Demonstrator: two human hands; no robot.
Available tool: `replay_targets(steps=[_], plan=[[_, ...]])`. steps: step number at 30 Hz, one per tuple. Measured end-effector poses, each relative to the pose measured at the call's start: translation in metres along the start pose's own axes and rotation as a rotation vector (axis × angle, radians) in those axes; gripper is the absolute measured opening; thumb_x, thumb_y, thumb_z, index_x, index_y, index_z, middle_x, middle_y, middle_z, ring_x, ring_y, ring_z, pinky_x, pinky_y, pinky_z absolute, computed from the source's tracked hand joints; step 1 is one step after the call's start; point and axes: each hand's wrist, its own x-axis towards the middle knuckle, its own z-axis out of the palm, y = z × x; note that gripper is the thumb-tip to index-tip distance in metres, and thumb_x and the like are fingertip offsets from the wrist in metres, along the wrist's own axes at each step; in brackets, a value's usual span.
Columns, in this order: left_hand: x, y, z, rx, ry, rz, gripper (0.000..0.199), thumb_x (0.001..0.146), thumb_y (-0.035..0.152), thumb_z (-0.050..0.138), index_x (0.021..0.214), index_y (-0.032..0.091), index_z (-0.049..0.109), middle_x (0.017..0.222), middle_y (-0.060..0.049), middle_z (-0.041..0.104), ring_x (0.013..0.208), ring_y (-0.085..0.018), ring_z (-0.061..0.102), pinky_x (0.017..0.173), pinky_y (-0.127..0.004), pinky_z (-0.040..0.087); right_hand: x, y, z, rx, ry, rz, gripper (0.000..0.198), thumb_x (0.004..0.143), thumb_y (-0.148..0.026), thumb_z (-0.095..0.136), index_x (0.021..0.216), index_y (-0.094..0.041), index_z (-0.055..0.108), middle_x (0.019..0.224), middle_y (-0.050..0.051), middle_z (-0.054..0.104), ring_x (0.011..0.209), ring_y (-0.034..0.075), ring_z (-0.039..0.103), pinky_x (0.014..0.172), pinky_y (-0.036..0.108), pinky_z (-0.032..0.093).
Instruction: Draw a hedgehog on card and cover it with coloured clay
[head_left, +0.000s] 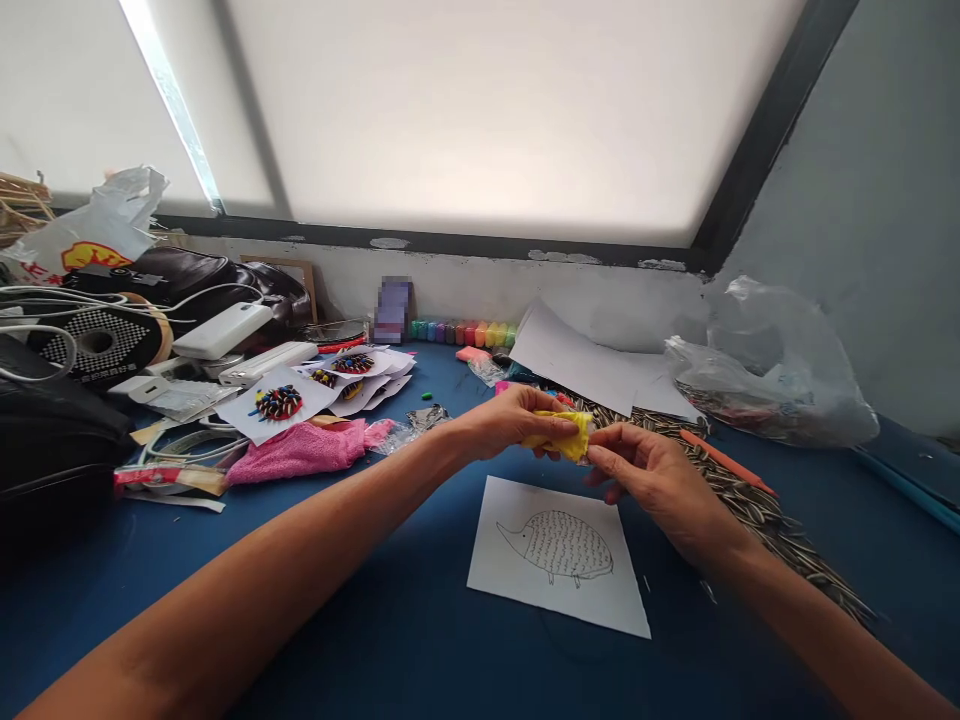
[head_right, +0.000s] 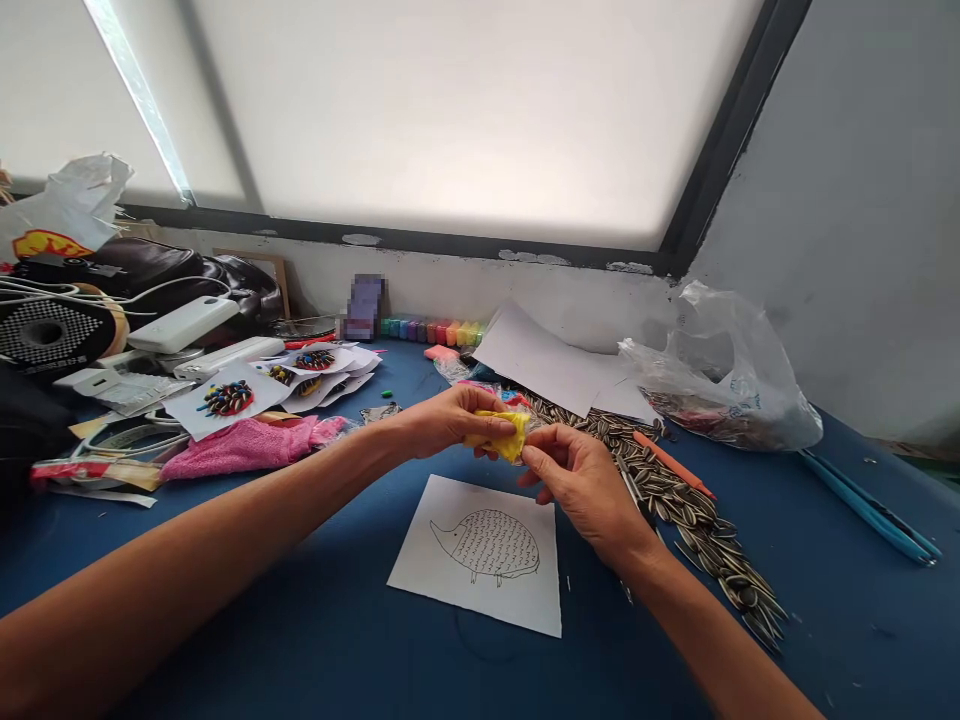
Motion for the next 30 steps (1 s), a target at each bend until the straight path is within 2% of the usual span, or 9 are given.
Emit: replay_targets(steps=[6, 13, 20, 26, 30], plan=[[0.001, -0.002, 0.001, -0.049, -0.024, -0.008, 0.039, 0.069, 0.042, 0.083, 0.086, 0.009, 0.069, 0.081, -0.006, 0.068, 0.061, -0.009, 0.061, 0.058, -0.023, 0.045, 0.0, 0.001, -0.001, -0.015, 0.075, -0.009, 0.027, 0.069, -0.043, 0.074, 0.075, -0.022, 0.058, 0.066, 0.0, 0.067, 0.061, 0.016, 0.066, 0.052, 0.026, 0.049], [0.002, -0.009, 0.001, -0.05, 0.029, -0.028, 0.045, 0.065, 0.045, 0.085, 0.087, 0.009, 0.069, 0.081, -0.007, 0.069, 0.064, -0.01, 0.062, 0.059, -0.023, 0.047, -0.003, -0.004, -0.002, -0.048, 0.029, -0.025, 0.029, 0.068, -0.044, 0.074, 0.086, -0.022, 0.07, 0.076, 0.004, 0.075, 0.064, 0.019, 0.069, 0.052, 0.029, 0.052], [0.0, -0.007, 0.005, -0.028, 0.051, -0.037, 0.038, 0.076, 0.038, 0.079, 0.101, 0.011, 0.068, 0.084, -0.007, 0.07, 0.064, -0.01, 0.064, 0.063, -0.025, 0.05, -0.001, -0.003, -0.006, -0.147, -0.018, -0.11, 0.024, 0.071, -0.039, 0.069, 0.087, -0.024, 0.078, 0.079, 0.004, 0.076, 0.063, 0.018, 0.066, 0.058, 0.033, 0.055], [0.0, -0.009, 0.007, -0.051, 0.052, -0.053, 0.03, 0.079, 0.033, 0.076, 0.097, 0.009, 0.068, 0.085, -0.008, 0.07, 0.063, -0.01, 0.065, 0.062, -0.024, 0.051, 0.001, 0.003, -0.011, -0.308, -0.015, -0.226, 0.022, 0.075, -0.037, 0.067, 0.091, -0.028, 0.079, 0.087, 0.004, 0.078, 0.072, 0.023, 0.07, 0.068, 0.039, 0.056], [-0.001, -0.007, 0.012, -0.045, 0.039, -0.048, 0.026, 0.082, 0.031, 0.073, 0.095, 0.009, 0.067, 0.081, -0.007, 0.069, 0.06, -0.009, 0.064, 0.061, -0.023, 0.05, 0.001, 0.004, -0.014, -0.414, -0.007, -0.306, 0.019, 0.077, -0.035, 0.067, 0.09, -0.028, 0.078, 0.084, 0.003, 0.078, 0.071, 0.023, 0.07, 0.065, 0.037, 0.053]])
